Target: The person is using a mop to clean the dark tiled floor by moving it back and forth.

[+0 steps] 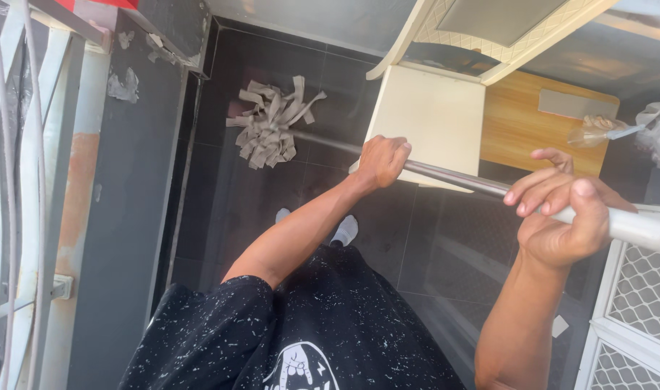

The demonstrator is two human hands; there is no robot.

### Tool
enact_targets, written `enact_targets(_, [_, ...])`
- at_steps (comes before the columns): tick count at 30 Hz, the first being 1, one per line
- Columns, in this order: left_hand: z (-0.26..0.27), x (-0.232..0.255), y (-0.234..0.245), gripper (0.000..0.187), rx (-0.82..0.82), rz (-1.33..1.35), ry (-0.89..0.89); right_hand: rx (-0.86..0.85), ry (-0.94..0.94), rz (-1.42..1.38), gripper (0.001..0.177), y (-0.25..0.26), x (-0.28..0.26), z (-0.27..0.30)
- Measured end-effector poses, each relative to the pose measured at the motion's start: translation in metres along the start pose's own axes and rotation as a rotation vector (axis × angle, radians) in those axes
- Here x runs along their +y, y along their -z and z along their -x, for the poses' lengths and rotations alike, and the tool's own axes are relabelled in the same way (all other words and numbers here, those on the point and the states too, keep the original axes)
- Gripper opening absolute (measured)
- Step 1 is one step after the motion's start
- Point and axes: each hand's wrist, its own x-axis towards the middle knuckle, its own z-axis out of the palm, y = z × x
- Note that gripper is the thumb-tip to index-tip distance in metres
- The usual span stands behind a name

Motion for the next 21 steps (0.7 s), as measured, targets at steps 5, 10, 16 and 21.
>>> enact_targets(5, [0.032,-0.001,-0.016,0.046,-0.014,-0.072,0.205,-0.010,-0.134,-0.100,0.045,0.028,0.036,-0.003])
enact_targets(10, [0.079,-0.019,-0.028,0.049,0.025,-0.040,0.303,-0.016,-0.369,-0.128,0.036,0.028,0.072,-0.003])
enact_targets(16, [0.070,-0.013,-0.043,0.048,0.099,-0.053,0.268,-0.128,-0.303,-0.165,0.034,0.048,0.053,-0.010])
enact_targets(21, [0.021,0.003,-0.055,0.046,0.148,-0.047,0.044,-0.156,-0.065,-0.079,0.034,0.062,0.009,-0.013])
